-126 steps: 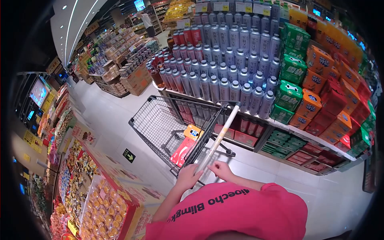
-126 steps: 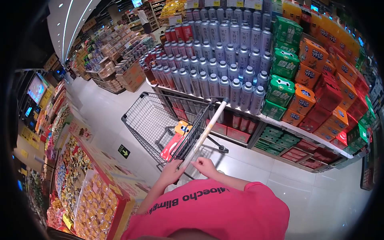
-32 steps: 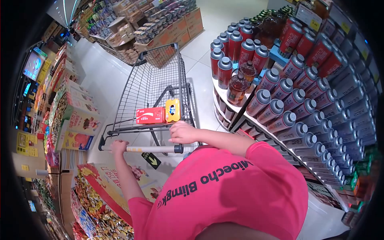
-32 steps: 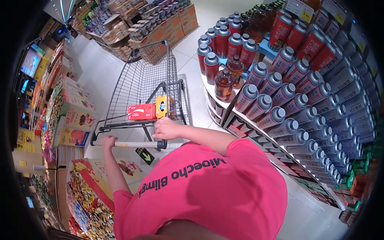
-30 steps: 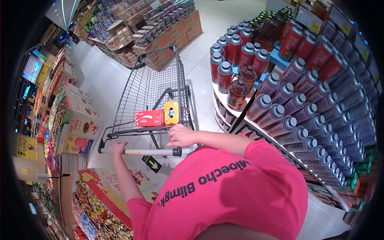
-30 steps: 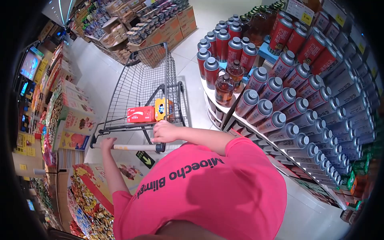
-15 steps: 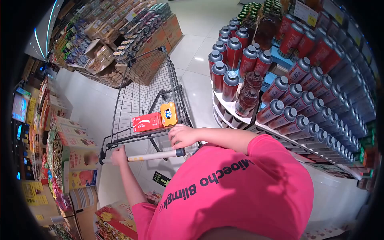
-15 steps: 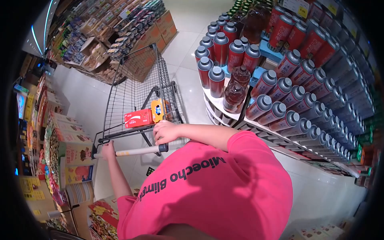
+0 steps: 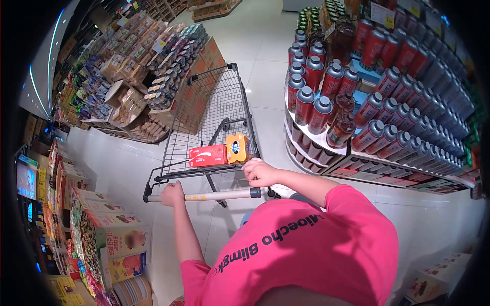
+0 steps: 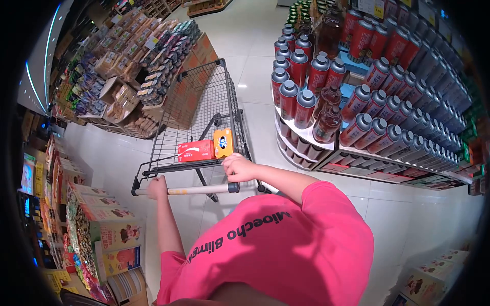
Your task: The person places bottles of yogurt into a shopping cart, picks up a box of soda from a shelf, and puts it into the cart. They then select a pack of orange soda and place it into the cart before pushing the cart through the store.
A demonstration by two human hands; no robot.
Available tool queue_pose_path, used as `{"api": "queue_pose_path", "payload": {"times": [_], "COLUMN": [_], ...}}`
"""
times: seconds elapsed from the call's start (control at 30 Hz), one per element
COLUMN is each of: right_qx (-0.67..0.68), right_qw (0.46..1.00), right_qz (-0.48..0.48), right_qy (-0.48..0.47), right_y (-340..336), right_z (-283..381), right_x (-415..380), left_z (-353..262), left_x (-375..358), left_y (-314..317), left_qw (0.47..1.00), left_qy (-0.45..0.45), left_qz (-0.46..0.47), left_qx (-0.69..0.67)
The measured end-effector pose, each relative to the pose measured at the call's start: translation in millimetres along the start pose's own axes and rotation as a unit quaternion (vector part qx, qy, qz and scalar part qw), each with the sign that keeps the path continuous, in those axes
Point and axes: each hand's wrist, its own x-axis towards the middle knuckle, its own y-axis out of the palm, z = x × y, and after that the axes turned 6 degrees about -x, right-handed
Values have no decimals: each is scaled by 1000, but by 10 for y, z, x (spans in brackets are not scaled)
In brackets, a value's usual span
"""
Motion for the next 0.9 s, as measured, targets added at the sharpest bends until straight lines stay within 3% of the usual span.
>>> {"api": "queue_pose_path", "payload": {"times": [0.3, 0.6, 0.9], "right_qx": [-6, -48, 1], "right_qw": [994, 975, 973], "right_qz": [-85, -209, -208], "right_qy": [63, 57, 100], "right_y": [6, -142, -433], "right_z": [-244, -649, -1241], "right_x": [203, 467, 833], "left_z": [-479, -1032, -1753], "left_x": [461, 941, 1536], "left_y": [146, 289, 474], "left_qw": [998, 996, 995], "left_qy": [60, 90, 93], "left_qz": [-3, 8, 26], "left_qx": [-21, -21, -23]}}
